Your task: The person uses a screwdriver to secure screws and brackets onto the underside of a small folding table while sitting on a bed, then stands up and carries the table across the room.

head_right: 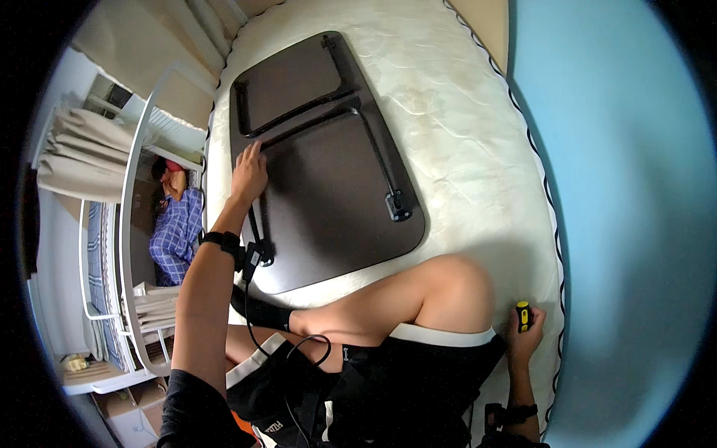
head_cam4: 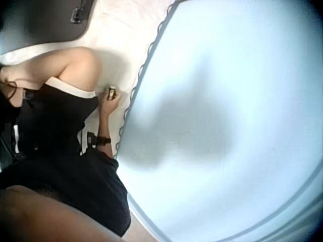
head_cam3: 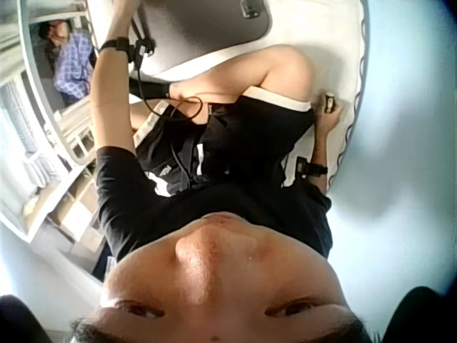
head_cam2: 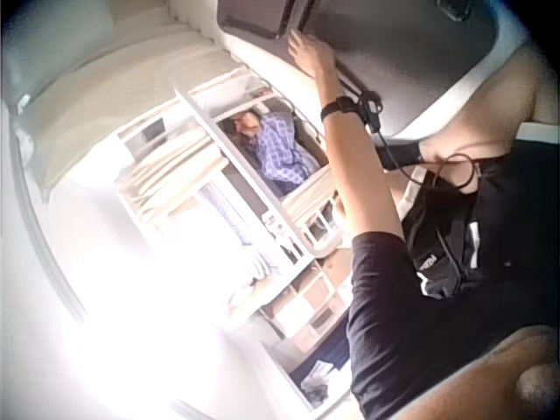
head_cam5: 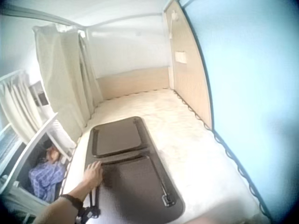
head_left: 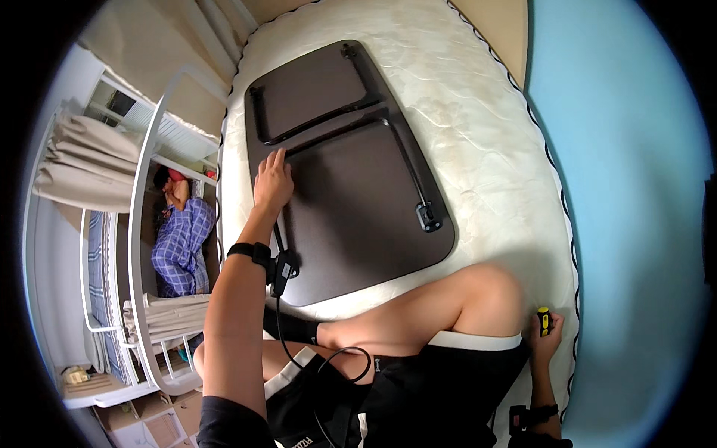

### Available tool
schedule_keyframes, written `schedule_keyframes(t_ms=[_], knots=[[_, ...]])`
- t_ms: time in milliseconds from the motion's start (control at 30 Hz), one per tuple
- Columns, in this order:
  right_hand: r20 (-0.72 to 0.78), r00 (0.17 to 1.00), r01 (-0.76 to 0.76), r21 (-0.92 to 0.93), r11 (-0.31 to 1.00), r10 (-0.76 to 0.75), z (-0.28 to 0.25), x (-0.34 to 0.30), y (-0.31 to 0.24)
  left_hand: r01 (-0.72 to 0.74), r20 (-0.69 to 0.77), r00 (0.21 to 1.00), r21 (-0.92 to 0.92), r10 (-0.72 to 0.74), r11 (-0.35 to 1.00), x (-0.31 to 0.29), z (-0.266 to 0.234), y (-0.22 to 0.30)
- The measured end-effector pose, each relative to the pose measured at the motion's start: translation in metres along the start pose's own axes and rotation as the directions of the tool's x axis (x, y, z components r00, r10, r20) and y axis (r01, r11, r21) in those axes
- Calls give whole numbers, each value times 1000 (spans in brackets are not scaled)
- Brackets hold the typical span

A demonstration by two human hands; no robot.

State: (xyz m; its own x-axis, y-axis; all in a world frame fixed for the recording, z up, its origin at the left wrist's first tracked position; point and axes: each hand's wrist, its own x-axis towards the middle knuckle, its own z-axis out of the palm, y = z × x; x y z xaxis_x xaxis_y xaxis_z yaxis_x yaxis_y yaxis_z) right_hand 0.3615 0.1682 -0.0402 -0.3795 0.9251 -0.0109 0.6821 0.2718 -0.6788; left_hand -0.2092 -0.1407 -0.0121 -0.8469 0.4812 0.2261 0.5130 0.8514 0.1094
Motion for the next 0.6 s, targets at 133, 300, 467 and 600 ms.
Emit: schedule_keyframes(t_ms=[133,300,467,600], knots=[[10,1000,26,-15,1000,-26,-5,-3,1,62,-9,998,167,-61,984,-11,33,8],[21,1000,10,6,1000,-10,-3,0,6,91,200,975,37,-96,995,-4,14,8],[-8,1000,12,-63,998,-13,-10,8,25,227,450,884,-172,-128,959,-21,-128,12],[40,961,-278,109,954,275,-8,18,1,123,236,966,-46,-109,991,-116,-344,-47]])
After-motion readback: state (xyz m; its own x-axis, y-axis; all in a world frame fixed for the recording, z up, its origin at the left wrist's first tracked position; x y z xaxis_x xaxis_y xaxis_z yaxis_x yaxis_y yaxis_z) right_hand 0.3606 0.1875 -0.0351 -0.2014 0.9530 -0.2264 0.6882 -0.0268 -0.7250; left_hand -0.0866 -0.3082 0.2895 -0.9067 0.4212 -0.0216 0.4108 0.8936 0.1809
